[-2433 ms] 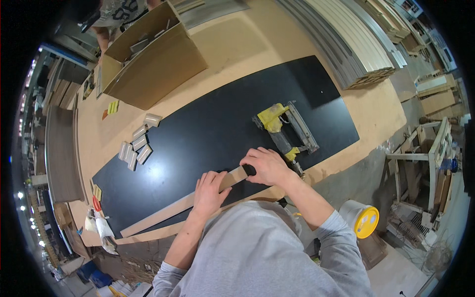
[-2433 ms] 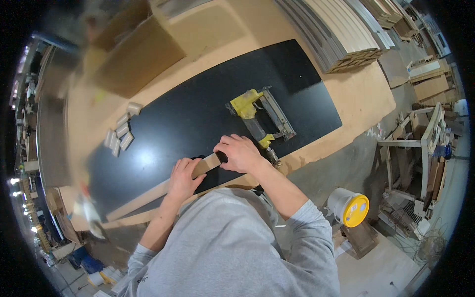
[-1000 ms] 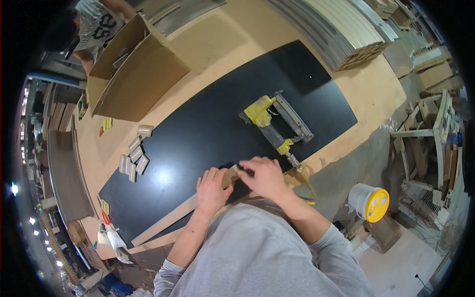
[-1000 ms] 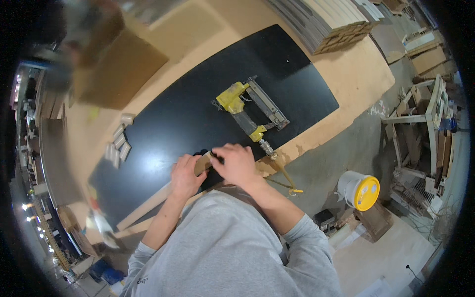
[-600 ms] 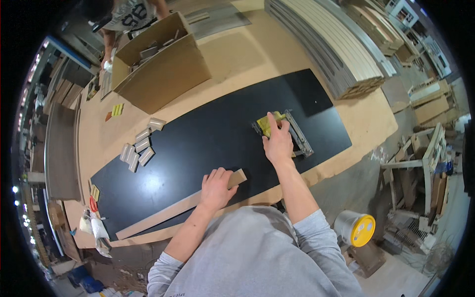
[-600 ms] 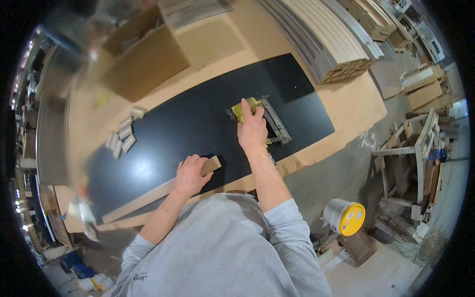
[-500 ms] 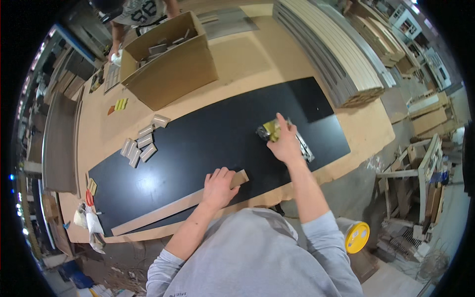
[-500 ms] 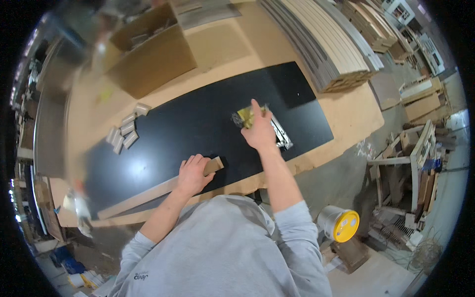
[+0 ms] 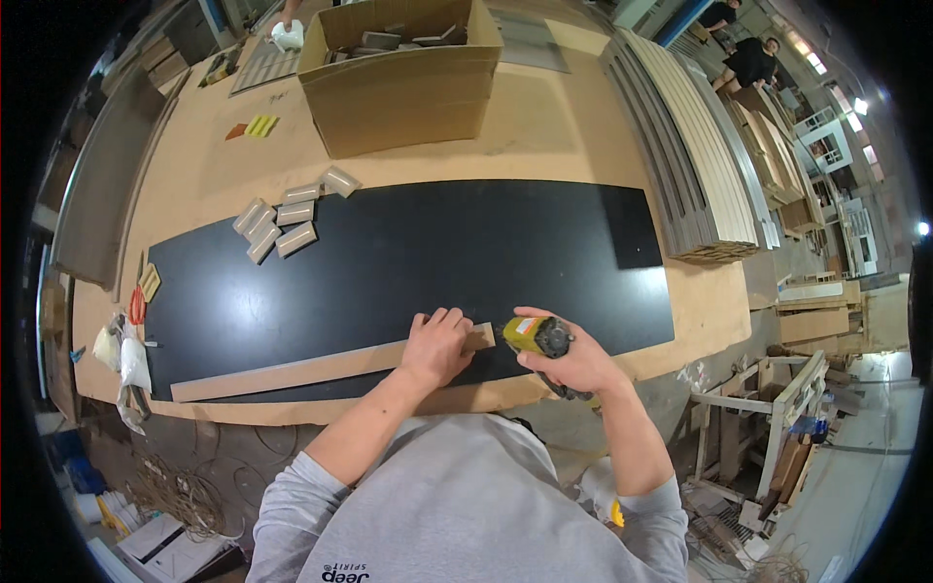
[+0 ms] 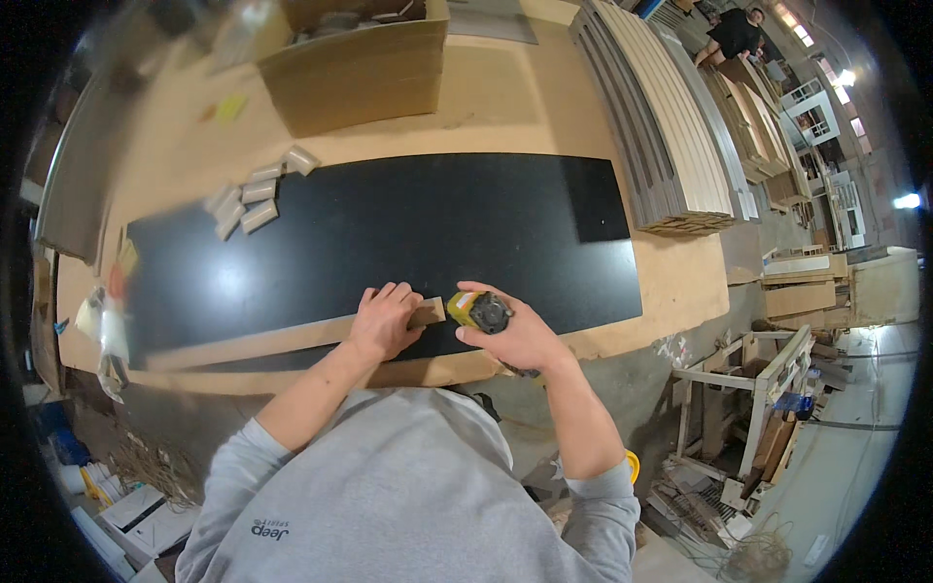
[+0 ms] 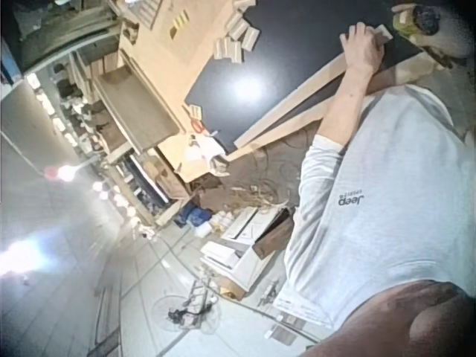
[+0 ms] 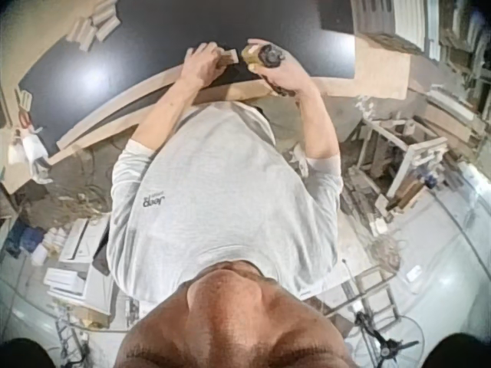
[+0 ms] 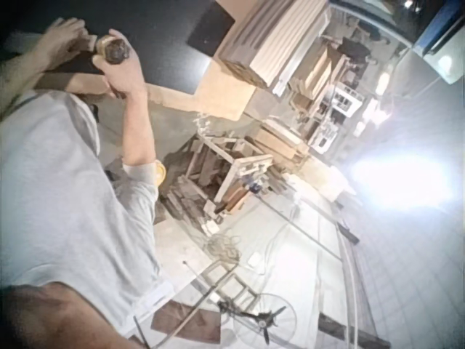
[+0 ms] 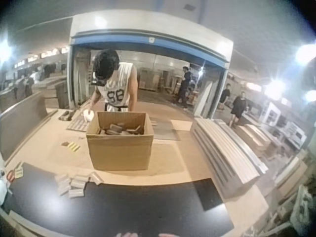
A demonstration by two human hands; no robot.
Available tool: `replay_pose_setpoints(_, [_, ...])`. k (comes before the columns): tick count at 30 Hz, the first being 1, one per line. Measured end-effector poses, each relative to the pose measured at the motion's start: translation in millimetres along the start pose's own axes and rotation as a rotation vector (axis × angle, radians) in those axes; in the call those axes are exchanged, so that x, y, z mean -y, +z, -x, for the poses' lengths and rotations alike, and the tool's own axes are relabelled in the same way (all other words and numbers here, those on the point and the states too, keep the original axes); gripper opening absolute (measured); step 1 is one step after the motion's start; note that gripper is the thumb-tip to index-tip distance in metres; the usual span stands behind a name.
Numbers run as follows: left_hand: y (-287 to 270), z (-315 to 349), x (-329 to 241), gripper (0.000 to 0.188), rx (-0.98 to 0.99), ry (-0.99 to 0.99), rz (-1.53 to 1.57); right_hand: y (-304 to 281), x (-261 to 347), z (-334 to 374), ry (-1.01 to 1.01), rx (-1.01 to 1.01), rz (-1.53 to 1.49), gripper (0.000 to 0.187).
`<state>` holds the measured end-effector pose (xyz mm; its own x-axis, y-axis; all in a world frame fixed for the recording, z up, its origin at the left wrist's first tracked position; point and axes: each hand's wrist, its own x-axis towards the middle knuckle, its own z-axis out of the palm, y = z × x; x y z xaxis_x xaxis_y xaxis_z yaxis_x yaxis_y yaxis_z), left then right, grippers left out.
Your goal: Assembling wooden components using a pneumatic staple gun in a workshop environment.
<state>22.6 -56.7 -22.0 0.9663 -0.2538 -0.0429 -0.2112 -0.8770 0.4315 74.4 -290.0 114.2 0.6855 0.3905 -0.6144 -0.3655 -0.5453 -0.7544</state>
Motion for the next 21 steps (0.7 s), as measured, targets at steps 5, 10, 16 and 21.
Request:
replay_pose_setpoints(5, [1.9, 0.1, -2.4, 0.047, 0.042, -0.03, -0.039, 8.3, 2.2, -14.5, -0.011, 0.018, 0.021, 0.065])
replay_pose_setpoints(10, [0.4, -0.5, -5.7, 0.048, 0.086, -0.044, -0.067, 10.2, 6.0, -21.5, 0.001, 0.05, 0.044, 0.066])
replay_pose_setpoints(16, [-1.1, -0.7, -4.8, 0.05, 0.081, -0.032, -0.08, 13.9, 17.8, -21.1, 0.039, 0.049, 0.083, 0.069])
replay_pose_setpoints(21, [6.1, 2.9, -1.7, 0.047, 0.015, -0.009, -0.08, 17.3, 20.8, -14.5, 0.039, 0.042, 0.071, 0.073])
